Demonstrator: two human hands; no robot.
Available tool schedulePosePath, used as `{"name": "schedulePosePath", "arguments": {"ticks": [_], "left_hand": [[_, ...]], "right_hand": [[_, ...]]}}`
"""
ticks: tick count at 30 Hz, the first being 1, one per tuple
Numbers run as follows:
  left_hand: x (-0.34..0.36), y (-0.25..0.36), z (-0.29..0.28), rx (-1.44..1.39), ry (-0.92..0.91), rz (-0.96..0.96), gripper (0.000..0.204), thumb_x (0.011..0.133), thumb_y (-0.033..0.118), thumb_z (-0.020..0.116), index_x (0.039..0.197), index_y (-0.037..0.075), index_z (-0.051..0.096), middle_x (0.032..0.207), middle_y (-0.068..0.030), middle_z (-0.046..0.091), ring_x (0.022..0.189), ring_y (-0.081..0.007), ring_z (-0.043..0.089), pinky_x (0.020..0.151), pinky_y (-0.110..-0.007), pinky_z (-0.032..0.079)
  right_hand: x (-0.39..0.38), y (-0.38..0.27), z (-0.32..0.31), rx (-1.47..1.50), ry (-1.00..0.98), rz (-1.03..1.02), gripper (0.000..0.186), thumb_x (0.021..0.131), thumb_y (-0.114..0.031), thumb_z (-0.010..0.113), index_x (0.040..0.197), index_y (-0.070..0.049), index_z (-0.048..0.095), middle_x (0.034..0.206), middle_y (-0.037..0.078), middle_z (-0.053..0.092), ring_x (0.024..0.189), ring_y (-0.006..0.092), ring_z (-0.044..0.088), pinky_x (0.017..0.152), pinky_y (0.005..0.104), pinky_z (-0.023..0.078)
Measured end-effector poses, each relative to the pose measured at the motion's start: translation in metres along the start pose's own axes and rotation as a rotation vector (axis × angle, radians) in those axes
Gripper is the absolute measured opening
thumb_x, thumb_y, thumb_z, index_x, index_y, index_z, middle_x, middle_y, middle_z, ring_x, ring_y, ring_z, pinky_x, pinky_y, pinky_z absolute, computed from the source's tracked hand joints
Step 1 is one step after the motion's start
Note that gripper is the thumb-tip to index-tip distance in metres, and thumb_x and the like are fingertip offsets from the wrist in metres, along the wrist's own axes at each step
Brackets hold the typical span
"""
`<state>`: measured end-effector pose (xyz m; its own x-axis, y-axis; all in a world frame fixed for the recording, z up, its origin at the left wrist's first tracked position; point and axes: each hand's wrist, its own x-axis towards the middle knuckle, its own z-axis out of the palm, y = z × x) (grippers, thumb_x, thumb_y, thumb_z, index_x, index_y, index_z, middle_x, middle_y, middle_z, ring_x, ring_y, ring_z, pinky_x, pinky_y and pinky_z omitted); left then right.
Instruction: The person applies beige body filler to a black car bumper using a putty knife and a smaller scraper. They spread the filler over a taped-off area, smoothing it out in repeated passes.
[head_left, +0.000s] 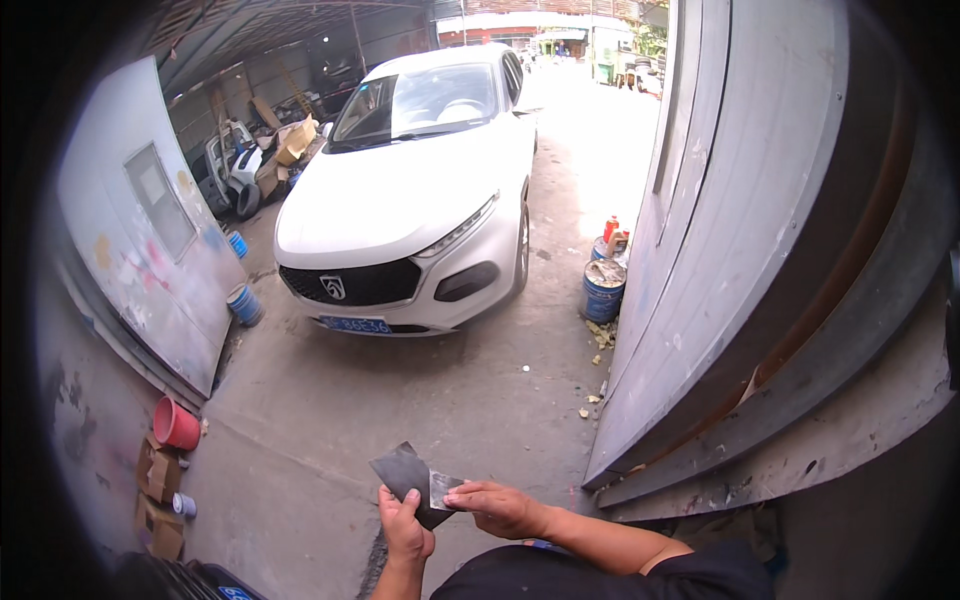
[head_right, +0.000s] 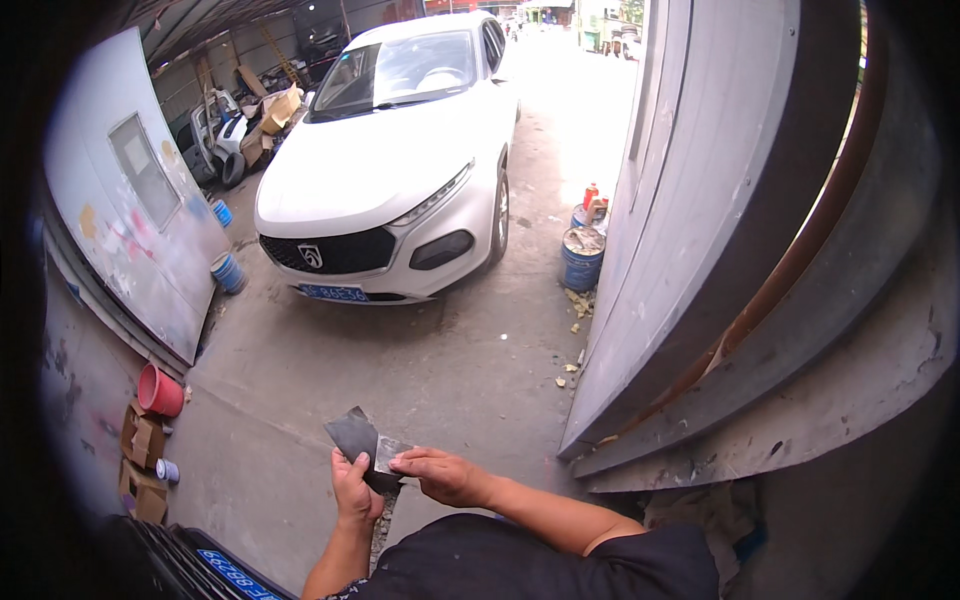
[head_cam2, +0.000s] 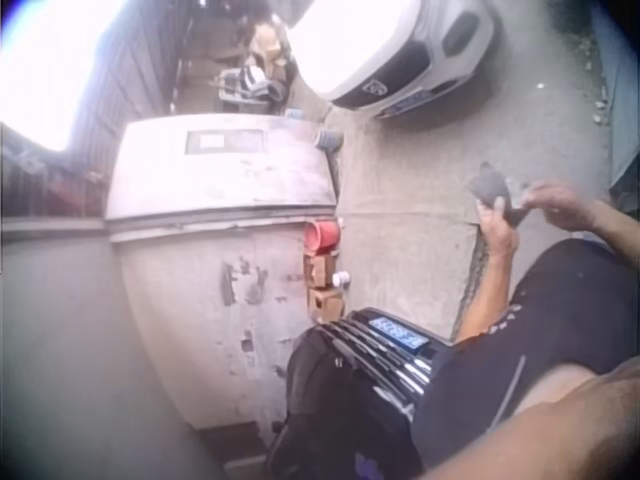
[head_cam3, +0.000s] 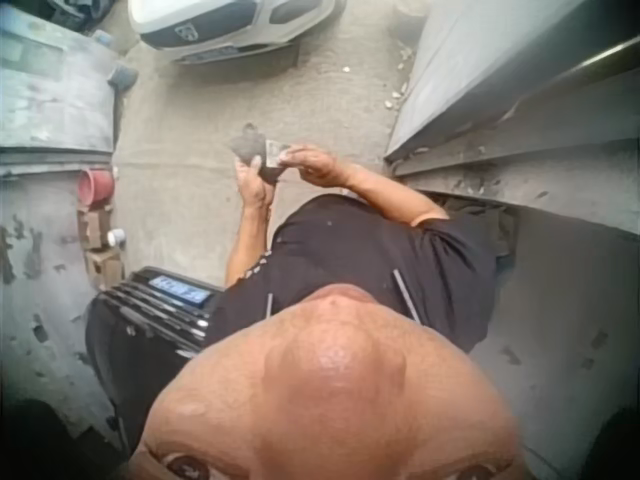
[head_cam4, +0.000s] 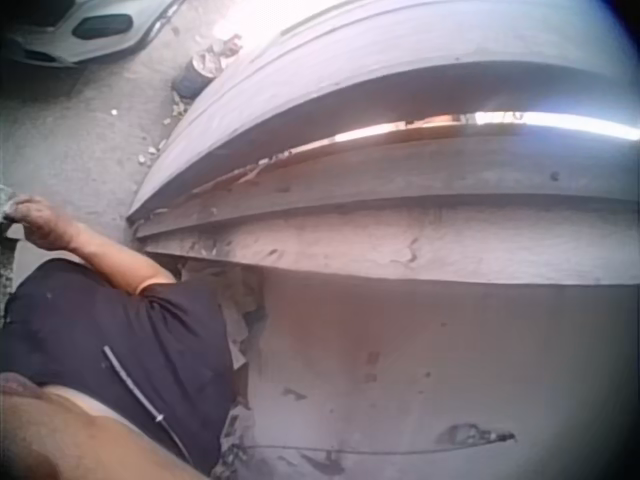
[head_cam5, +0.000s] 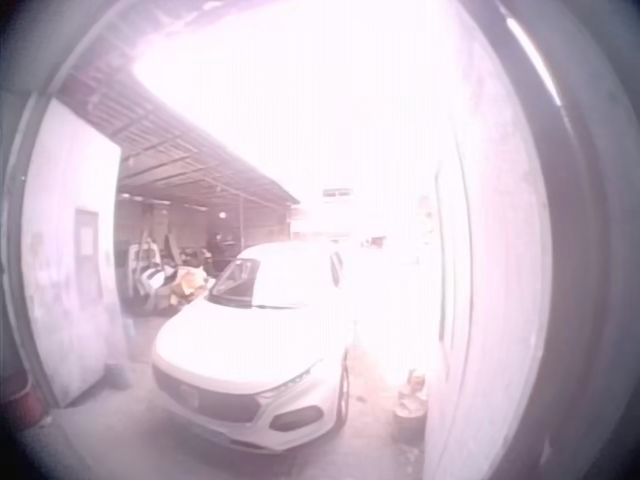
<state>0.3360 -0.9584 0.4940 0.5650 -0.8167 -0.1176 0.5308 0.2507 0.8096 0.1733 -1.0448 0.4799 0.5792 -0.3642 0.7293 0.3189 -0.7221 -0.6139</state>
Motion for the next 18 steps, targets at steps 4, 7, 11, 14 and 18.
{"name": "schedulePosePath", "arguments": {"ticks": [4,7,11,14,18], "left_hand": [[-0.002,0.000,0.002,0.020,0.007,0.036,0.034,0.085,-0.005,0.049,0.117,0.004,0.041,0.113,-0.0115,0.056,0.101,-0.0214,0.057,0.093,-0.037,0.046],[-0.005,0.005,0.001,0.012,0.007,0.081,0.035,0.085,-0.007,0.047,0.117,0.004,0.040,0.114,-0.0123,0.055,0.102,-0.0228,0.057,0.093,-0.039,0.047],[-0.006,0.030,0.026,0.016,-0.060,0.150,0.034,0.086,-0.006,0.048,0.117,0.003,0.041,0.114,-0.0120,0.055,0.102,-0.0211,0.056,0.094,-0.038,0.046],[-0.002,0.043,0.028,-0.001,-0.064,0.078,0.032,0.086,-0.006,0.047,0.116,0.003,0.041,0.111,-0.0135,0.056,0.098,-0.0225,0.059,0.090,-0.040,0.050],[0.008,0.035,0.006,-0.049,-0.083,-0.168,0.029,0.087,-0.005,0.048,0.114,0.003,0.044,0.107,-0.0137,0.059,0.095,-0.0242,0.062,0.087,-0.041,0.053]], "right_hand": [[-0.002,0.000,-0.002,-0.048,-0.018,0.007,0.051,0.072,0.018,0.050,0.119,-0.001,0.060,0.113,0.010,0.065,0.105,0.0273,0.062,0.091,0.0370,0.050],[-0.008,0.008,0.001,-0.059,-0.039,0.009,0.051,0.073,0.017,0.050,0.119,-0.001,0.060,0.113,0.011,0.064,0.105,0.0274,0.062,0.091,0.0362,0.050],[-0.032,0.027,0.003,-0.089,-0.041,0.122,0.052,0.076,0.016,0.050,0.124,-0.002,0.056,0.116,0.013,0.063,0.107,0.0286,0.061,0.091,0.0352,0.050],[-0.022,0.015,-0.012,0.066,0.212,0.449,0.056,0.086,0.008,0.048,0.139,-0.007,0.040,0.123,0.011,0.061,0.107,0.0211,0.062,0.088,0.0342,0.051],[-0.017,0.031,-0.045,0.458,0.370,0.779,0.063,0.089,-0.001,0.056,0.145,-0.006,0.028,0.106,0.009,0.062,0.094,0.0115,0.059,0.082,0.0260,0.048]]}}
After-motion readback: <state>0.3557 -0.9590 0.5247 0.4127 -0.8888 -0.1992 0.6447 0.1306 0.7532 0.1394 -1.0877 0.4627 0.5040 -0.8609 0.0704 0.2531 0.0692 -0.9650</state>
